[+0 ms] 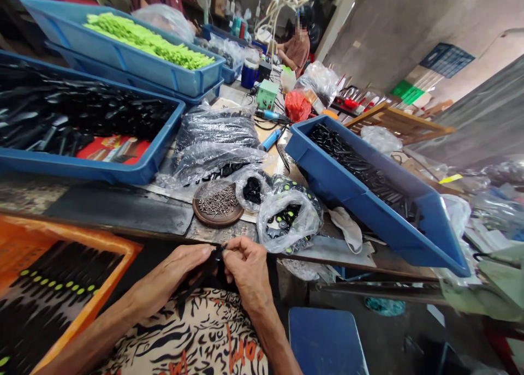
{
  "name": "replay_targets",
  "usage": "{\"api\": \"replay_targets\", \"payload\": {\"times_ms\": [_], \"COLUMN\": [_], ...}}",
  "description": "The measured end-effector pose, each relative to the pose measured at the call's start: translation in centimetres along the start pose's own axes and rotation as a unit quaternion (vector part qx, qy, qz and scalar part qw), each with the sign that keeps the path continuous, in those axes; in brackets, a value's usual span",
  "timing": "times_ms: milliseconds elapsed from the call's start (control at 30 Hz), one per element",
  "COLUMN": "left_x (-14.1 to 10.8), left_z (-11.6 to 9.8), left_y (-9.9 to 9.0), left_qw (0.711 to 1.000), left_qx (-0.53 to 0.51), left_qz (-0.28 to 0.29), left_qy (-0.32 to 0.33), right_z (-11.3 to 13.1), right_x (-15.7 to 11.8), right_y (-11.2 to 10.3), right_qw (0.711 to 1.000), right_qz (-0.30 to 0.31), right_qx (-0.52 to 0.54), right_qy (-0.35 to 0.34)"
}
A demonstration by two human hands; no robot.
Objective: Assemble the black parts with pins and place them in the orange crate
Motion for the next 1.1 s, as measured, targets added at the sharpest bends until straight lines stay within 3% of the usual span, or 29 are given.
{"api": "replay_targets", "payload": {"times_ms": [67, 167, 533, 833, 1100], "left_x": [-0.1, -0.1, 0.3, 0.2, -0.2], "left_z": [-0.6, -1.3, -1.0, -0.7, -0.6], "left_y": [0.1, 0.4, 0.1, 0.4, 0.9], "left_qw": [1.0, 0.999, 0.993, 0.998, 1.0], "left_qx": [0.017, 0.029, 0.014, -0.027, 0.015], "left_qz": [-0.003, 0.038, 0.115, 0.058, 0.01], "left_qy": [0.015, 0.025, -0.016, -0.019, 0.024], "right_z": [0.1, 0.2, -0.3, -1.2, -1.1], "right_x": [-0.1, -0.2, -0.6, -0.5, -0.6], "right_y": [0.1, 0.2, 0.3, 0.2, 0.4], "right_qw": [1.0, 1.0, 0.998, 0.995, 0.996], "right_qz": [0.002, 0.006, 0.045, 0.072, 0.059], "right_qx": [-0.003, -0.006, 0.025, 0.064, 0.055], "right_qy": [-0.002, -0.002, -0.02, -0.031, -0.047]}}
Point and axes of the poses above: each hand's wrist, its own x-axis towards the middle knuckle, its own y-axis out of the palm, z = x × y, the point moved 1 cm from there along x, towards the middle knuckle, and after that the axes turned 2 degrees about -y, right-handed, at the moved point
